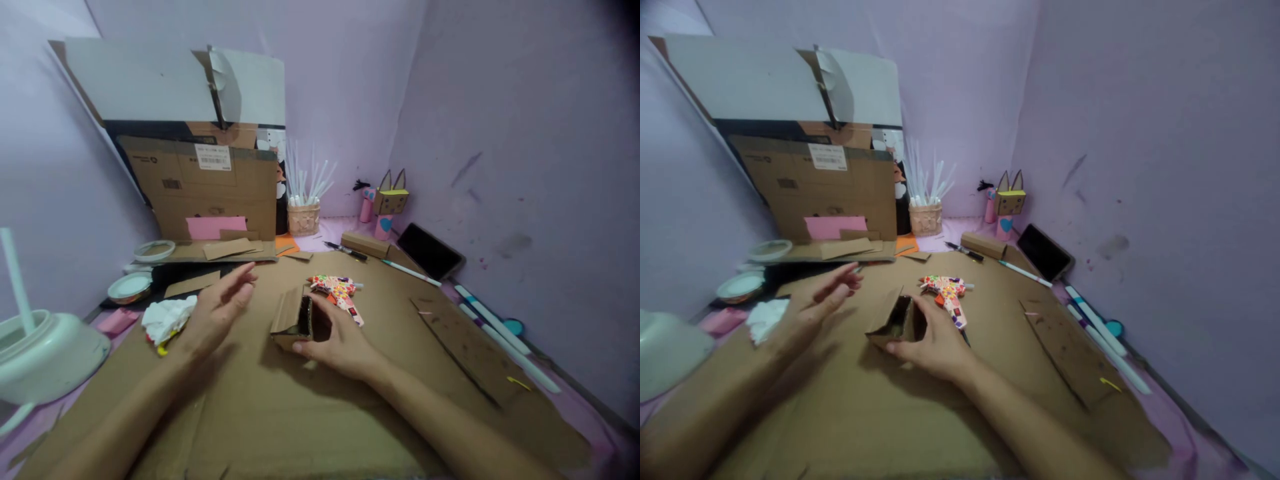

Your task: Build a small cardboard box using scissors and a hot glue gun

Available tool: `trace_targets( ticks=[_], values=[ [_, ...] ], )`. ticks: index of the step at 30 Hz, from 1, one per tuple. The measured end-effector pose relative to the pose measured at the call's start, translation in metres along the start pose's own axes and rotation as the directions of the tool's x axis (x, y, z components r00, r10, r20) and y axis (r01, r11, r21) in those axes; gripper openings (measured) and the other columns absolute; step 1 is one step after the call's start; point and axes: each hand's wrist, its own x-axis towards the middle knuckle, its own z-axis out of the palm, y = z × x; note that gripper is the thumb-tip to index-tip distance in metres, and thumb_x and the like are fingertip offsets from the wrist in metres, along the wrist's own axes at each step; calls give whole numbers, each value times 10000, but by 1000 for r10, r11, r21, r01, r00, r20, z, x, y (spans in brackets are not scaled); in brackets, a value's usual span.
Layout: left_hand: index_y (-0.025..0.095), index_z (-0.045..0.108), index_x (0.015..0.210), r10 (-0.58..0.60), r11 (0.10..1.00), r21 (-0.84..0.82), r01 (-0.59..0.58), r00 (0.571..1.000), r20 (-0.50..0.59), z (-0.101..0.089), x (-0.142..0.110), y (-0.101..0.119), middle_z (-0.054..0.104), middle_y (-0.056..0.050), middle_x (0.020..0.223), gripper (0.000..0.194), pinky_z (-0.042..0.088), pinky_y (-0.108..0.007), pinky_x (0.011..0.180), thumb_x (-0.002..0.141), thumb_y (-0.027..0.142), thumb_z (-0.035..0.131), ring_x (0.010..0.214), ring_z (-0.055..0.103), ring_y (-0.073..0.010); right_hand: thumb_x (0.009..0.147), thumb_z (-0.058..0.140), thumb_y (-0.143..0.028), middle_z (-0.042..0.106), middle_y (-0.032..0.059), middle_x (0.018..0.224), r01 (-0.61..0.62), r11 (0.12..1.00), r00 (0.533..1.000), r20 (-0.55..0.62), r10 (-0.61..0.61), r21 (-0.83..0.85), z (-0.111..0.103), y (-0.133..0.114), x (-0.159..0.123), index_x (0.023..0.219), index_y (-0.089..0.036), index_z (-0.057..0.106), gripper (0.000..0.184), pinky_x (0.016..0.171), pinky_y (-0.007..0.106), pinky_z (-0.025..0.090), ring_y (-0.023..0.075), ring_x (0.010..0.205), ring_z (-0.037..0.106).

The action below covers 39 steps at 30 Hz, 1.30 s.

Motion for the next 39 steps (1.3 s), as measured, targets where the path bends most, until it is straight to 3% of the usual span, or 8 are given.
trace_targets(
  ticks=[5,10,13,22,29,33,35,39],
  values=[
    [247,274,1412,135,979,-186,-81,943,303,16,-12,-1,424,-106,1397,834,361,-395,1021,713,460,675,1261,403,-286,655,746,-250,622,55,1199,30,999,999,16,-30,13,1,-1,0,1256,-244,491,653,974,412,413,246,1108,562],
    [249,361,1371,-55,900,-414,139,977,206,26,-9,-3,461,-110,1371,584,349,-424,1021,857,502,468,1262,410,-273,663,748,-280,608,65,1224,29,999,999,23,-29,28,0,2,0,1280,-249,477,675,987,439,403,264,1134,547],
    [205,366,1369,-169,835,-489,252,963,208,33,-5,-6,462,-137,1367,644,364,-414,1008,821,506,527,1244,433,-279,667,746,-274,599,67,1236,23,999,999,22,-24,46,0,4,-1,1299,-254,458,695,994,447,397,268,1147,539],
    [162,519,1263,-153,831,-481,278,947,283,40,-9,-5,477,-108,1372,554,305,-392,1067,811,480,560,1279,399,-292,654,756,-263,578,60,1273,-11,996,999,39,8,86,4,5,0,1309,-266,453,722,1023,453,375,274,1201,502],
    [183,160,1442,-52,846,-476,240,926,375,28,-13,-10,284,-161,1477,999,244,-421,1097,664,493,705,1354,271,-287,408,869,-360,332,141,1469,-115,993,993,-37,116,27,-20,-9,-6,1385,-202,343,1121,1104,493,215,321,1326,335],
    [216,57,1449,-45,941,-270,204,866,498,21,-21,-8,159,-152,1516,1180,171,-479,1111,537,280,803,1374,215,-292,542,749,-525,575,144,1263,-138,990,966,-225,130,-21,-60,-20,-6,1227,-180,535,796,922,443,445,305,1106,570],
    [201,115,1443,-81,971,-170,169,898,433,26,-25,-7,207,-154,1504,1131,161,-485,1113,531,205,784,1369,225,-300,663,627,-561,700,138,990,-346,904,881,-418,221,-251,-71,-19,-2,1003,-155,663,530,739,398,495,289,884,650],
    [182,278,1385,-32,989,-127,77,945,324,43,-26,-8,418,-143,1399,976,279,-480,1071,534,137,753,1268,398,-314,586,668,-586,702,97,694,-505,690,855,-410,318,-519,-68,-7,8,757,-186,714,437,539,314,399,286,685,638]
  ],
)
